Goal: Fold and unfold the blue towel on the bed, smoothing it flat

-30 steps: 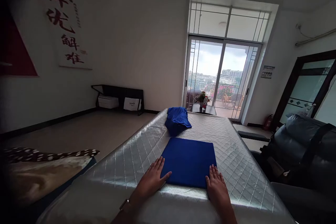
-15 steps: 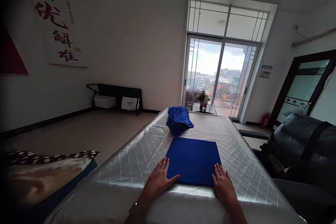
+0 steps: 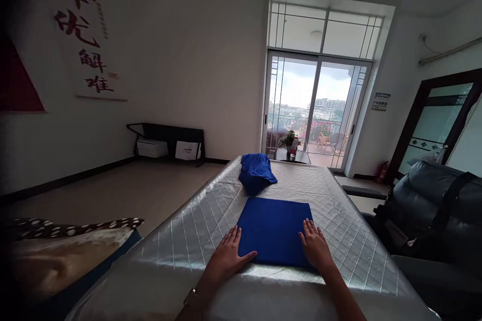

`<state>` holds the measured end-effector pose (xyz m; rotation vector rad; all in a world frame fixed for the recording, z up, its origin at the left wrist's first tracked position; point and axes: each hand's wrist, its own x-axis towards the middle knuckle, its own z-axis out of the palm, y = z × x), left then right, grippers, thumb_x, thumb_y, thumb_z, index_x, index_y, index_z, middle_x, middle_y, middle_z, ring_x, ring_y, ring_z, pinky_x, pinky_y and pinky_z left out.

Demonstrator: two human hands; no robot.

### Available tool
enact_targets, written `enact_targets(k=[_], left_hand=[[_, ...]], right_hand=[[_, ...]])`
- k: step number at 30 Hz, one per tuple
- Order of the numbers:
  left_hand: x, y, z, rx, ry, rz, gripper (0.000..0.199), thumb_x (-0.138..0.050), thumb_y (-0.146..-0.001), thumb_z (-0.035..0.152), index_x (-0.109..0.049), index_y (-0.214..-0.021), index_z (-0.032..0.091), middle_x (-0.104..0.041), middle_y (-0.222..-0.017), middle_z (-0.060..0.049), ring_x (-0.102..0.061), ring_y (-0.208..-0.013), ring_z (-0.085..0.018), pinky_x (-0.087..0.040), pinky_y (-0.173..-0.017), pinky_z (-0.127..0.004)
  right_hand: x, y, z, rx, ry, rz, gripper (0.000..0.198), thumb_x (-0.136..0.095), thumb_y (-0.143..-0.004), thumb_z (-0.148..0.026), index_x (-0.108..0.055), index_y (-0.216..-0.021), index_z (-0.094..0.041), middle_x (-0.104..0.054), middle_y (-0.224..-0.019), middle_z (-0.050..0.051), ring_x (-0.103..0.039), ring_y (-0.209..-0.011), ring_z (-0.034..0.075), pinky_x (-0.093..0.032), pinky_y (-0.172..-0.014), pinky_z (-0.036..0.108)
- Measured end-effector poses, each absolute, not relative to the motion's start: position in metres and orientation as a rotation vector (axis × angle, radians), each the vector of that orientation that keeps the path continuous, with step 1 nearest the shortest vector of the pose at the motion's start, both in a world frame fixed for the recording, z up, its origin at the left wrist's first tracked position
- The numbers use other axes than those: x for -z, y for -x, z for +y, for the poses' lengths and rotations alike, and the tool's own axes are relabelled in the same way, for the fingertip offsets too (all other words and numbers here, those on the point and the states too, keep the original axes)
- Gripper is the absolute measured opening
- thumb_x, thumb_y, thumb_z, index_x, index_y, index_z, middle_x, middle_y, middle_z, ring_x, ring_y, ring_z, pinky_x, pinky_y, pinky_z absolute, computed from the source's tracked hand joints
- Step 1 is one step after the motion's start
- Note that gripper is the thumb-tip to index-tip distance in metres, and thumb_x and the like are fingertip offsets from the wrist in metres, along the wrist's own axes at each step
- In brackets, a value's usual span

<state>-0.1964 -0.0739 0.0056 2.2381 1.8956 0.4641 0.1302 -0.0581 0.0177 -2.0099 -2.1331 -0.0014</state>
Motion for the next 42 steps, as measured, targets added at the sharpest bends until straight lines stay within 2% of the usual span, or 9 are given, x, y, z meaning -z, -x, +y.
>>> enact_targets(k=[7, 10, 13, 17, 22, 29, 33, 37, 42], left_hand=[[-0.002, 0.195, -0.073, -0.494, -2.279, 1.894, 0.114, -0.038, -0.079, 0.090, -0.033, -0.156, 0.007, -0.027, -0.163, -0.020, -0.025, -0.151, -0.034, -0.025, -0.123, -0.048], [-0.002, 0.192, -0.074, -0.504, -2.267, 1.947, 0.112, -0.035, -0.082, 0.089, -0.034, -0.155, 0.005, -0.030, -0.162, -0.020, -0.029, -0.150, -0.034, -0.027, -0.122, -0.046], [-0.001, 0.189, -0.075, -0.582, -2.280, 2.030, 0.101, -0.029, -0.090, 0.083, -0.038, -0.154, 0.005, -0.036, -0.160, -0.019, -0.033, -0.149, -0.033, -0.030, -0.122, -0.046], [0.001, 0.185, -0.073, -0.724, -2.374, 2.094, 0.082, -0.025, -0.097, 0.071, -0.042, -0.154, 0.015, -0.044, -0.158, -0.012, -0.036, -0.148, -0.032, -0.029, -0.123, -0.047], [-0.011, 0.155, -0.066, -0.725, -2.540, 1.878, 0.071, -0.026, -0.101, 0.063, -0.044, -0.153, 0.019, -0.043, -0.158, -0.009, -0.040, -0.146, -0.029, -0.032, -0.122, -0.046], [-0.018, 0.049, -0.030, -0.597, -2.715, 1.367, 0.069, -0.033, -0.101, 0.061, -0.046, -0.151, 0.015, -0.045, -0.157, -0.014, -0.041, -0.146, -0.029, -0.034, -0.120, -0.044], [-0.002, 0.011, -0.011, -0.548, -2.729, 1.259, 0.069, -0.019, -0.104, 0.057, -0.041, -0.154, 0.015, -0.040, -0.160, -0.014, -0.032, -0.150, -0.026, -0.028, -0.123, -0.047], [0.005, 0.024, -0.004, -0.459, -2.640, 1.329, 0.077, -0.008, -0.103, 0.060, -0.035, -0.157, 0.012, -0.033, -0.163, -0.012, -0.024, -0.153, -0.025, -0.021, -0.125, -0.045], [0.000, 0.103, 0.004, -0.381, -2.477, 1.632, 0.089, -0.008, -0.098, 0.070, -0.032, -0.157, 0.009, -0.027, -0.165, -0.014, -0.019, -0.154, -0.027, -0.016, -0.126, -0.047]], right_hand=[[0.003, -0.135, -0.029, -0.069, 2.122, -2.047, 0.068, -0.022, -0.101, -0.045, -0.028, -0.158, -0.008, -0.026, -0.165, 0.010, -0.016, -0.155, 0.020, -0.016, -0.125, 0.041], [0.009, -0.139, -0.028, -0.051, 2.133, -2.045, 0.067, -0.022, -0.101, -0.043, -0.029, -0.158, -0.008, -0.026, -0.165, 0.010, -0.017, -0.155, 0.021, -0.015, -0.125, 0.041], [0.009, -0.140, -0.029, -0.040, 2.136, -2.048, 0.066, -0.022, -0.101, -0.041, -0.030, -0.157, -0.008, -0.026, -0.165, 0.009, -0.018, -0.154, 0.021, -0.014, -0.125, 0.041], [0.007, -0.140, -0.029, -0.065, 2.128, -2.030, 0.065, -0.023, -0.100, -0.039, -0.031, -0.157, -0.008, -0.026, -0.165, 0.009, -0.019, -0.154, 0.021, -0.015, -0.124, 0.040], [0.008, -0.139, -0.030, -0.095, 2.098, -2.006, 0.065, -0.025, -0.100, -0.038, -0.031, -0.157, -0.008, -0.027, -0.165, 0.010, -0.020, -0.154, 0.022, -0.015, -0.124, 0.041], [0.007, -0.140, -0.031, -0.073, 2.088, -2.011, 0.063, -0.027, -0.099, -0.034, -0.033, -0.156, -0.009, -0.031, -0.164, 0.011, -0.022, -0.154, 0.022, -0.017, -0.124, 0.041], [0.007, -0.141, -0.033, -0.027, 2.080, -2.055, 0.060, -0.026, -0.098, -0.026, -0.035, -0.155, -0.009, -0.033, -0.163, 0.011, -0.023, -0.153, 0.021, -0.018, -0.124, 0.039], [0.007, -0.141, -0.033, -0.015, 2.076, -2.050, 0.061, -0.027, -0.099, -0.029, -0.034, -0.155, -0.008, -0.033, -0.163, 0.012, -0.023, -0.153, 0.021, -0.020, -0.123, 0.040], [0.009, -0.139, -0.031, -0.017, 2.087, -2.012, 0.061, -0.026, -0.099, -0.031, -0.033, -0.156, -0.009, -0.032, -0.163, 0.011, -0.024, -0.153, 0.021, -0.019, -0.124, 0.041]])
